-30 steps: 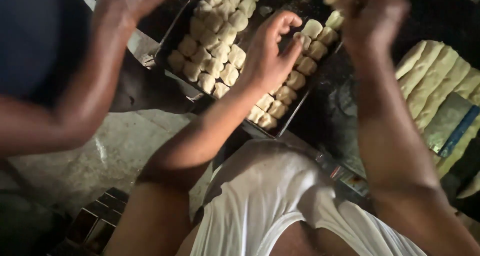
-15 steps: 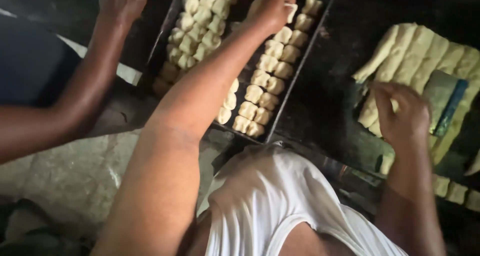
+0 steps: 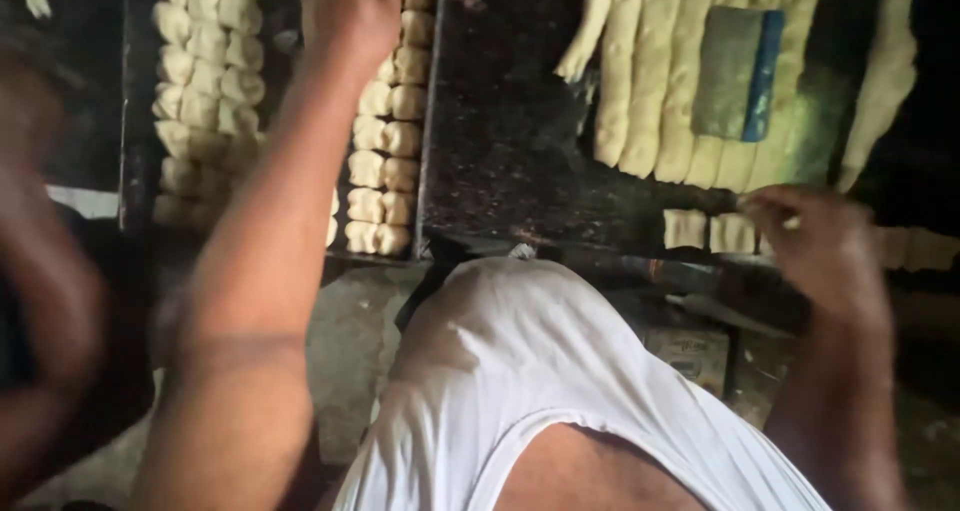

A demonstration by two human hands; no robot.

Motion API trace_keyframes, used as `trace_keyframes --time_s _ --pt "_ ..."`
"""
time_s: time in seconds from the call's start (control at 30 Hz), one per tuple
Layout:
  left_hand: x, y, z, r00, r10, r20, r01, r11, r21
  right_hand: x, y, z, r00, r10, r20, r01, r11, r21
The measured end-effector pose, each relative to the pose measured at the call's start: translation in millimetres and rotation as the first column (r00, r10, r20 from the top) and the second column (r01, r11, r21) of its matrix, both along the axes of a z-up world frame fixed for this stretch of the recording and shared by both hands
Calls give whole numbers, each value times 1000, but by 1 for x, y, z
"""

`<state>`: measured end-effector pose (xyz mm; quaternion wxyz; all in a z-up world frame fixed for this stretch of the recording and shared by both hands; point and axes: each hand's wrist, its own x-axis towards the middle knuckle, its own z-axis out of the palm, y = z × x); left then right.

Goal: The recorder and another person are seen shaping and arranging pieces of dough on baking trays at a bakery.

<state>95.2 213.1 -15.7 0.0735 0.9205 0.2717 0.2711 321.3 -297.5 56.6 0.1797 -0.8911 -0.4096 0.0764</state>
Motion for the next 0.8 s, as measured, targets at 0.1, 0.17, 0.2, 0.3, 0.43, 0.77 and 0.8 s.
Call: trace_keyframes --time_s 0.1,0.17,0.2,0.3,0.43,0.77,0.8 --pt "-9 -103 67 910 -193 366 103 962 253 -16 16 -12 973 231 27 -229 971 -65" --pt "-13 -163 76 923 -157 351 315 833 -455 -43 32 -4 938 309 155 -283 944 -171" --pt "-16 -187 77 924 -148 353 307 838 -452 -49 33 -5 935 319 158 -292 941 -169" --pt "-26 -245 58 924 -214 317 382 514 -768 -69 52 -9 831 -17 -556 12 1000 -13" --pt "-34 -256 23 921 -164 353 387 278 -879 -79 121 -1 845 295 -447 -200 948 247" --pt "-62 -203 73 844 158 512 428 378 -821 -17 267 -58 864 320 388 -320 945 -65" --pt "-65 -203 65 843 169 510 422 378 -824 -26 261 -46 862 330 385 -330 941 -69"
